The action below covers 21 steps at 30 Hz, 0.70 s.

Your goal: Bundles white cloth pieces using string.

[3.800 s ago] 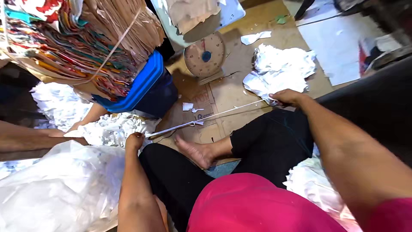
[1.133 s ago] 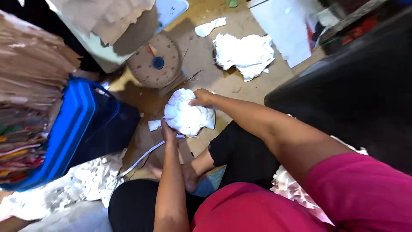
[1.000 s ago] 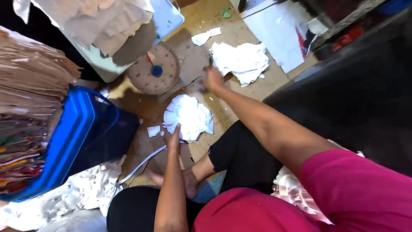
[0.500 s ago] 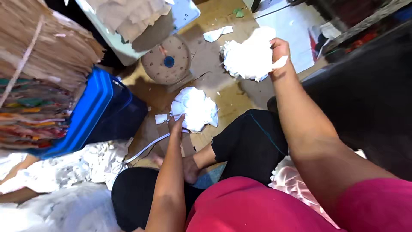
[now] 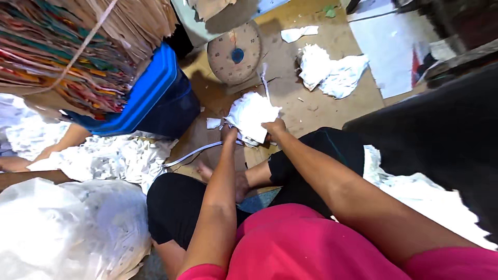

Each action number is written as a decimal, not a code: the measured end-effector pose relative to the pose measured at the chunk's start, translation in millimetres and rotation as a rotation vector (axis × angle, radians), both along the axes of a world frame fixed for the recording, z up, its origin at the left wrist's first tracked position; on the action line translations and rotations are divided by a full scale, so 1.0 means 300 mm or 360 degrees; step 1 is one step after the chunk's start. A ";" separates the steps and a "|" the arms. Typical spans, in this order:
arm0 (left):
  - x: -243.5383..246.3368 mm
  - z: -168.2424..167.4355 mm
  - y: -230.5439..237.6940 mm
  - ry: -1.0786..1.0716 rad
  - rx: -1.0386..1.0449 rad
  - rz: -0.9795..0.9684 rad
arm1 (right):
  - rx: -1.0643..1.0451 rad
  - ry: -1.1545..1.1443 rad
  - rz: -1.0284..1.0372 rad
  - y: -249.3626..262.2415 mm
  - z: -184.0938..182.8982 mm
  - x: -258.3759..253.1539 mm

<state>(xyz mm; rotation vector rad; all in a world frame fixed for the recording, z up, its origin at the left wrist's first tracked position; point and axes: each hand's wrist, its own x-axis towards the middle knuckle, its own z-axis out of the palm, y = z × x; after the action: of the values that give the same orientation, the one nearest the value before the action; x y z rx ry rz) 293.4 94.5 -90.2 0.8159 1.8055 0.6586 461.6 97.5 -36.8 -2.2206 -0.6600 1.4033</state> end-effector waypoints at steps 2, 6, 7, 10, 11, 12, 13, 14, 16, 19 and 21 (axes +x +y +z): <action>0.010 0.028 0.003 -0.0008 0.0018 0.0047 | -0.0136 0.0147 -0.0014 -0.022 0.043 -0.017; 0.018 0.044 -0.005 -0.0210 0.0096 0.0221 | -0.0360 0.0079 0.0429 -0.003 0.055 -0.002; 0.019 0.050 -0.008 -0.0214 0.0137 0.0138 | -0.0375 -0.0053 0.0705 0.024 0.057 0.026; 0.024 0.059 -0.014 -0.0026 0.0160 -0.0109 | -0.0452 -0.0508 0.1563 0.135 0.164 0.162; 0.025 0.057 -0.010 0.0026 0.0142 -0.0140 | -0.0536 -0.0725 0.1747 0.167 0.215 0.222; 0.025 0.056 -0.006 0.0055 0.0116 -0.0149 | -0.0662 -0.0976 0.1875 0.182 0.266 0.286; 0.022 0.054 -0.003 0.0071 0.0080 -0.0150 | -0.0843 -0.1230 0.1958 0.187 0.307 0.349; 0.017 0.053 0.002 0.0069 0.0053 -0.0144 | -0.1018 -0.1441 0.1973 0.193 0.327 0.416; 0.015 0.039 0.013 0.0088 0.0042 -0.0129 | -0.1172 -0.1645 0.1891 0.241 0.323 0.562; 0.019 0.024 0.026 0.0141 0.0019 -0.0090 | -0.0518 -0.1295 0.1556 0.401 0.242 0.700; 0.019 0.021 0.027 0.0161 0.0012 -0.0077 | 0.0073 -0.1051 0.1067 0.492 0.145 0.672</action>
<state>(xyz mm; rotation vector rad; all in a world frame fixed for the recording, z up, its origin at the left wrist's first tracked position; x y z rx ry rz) 299.1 102.6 -83.8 0.9093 1.8692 0.6025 663.3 245.2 6.6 -2.5392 -1.7622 0.8338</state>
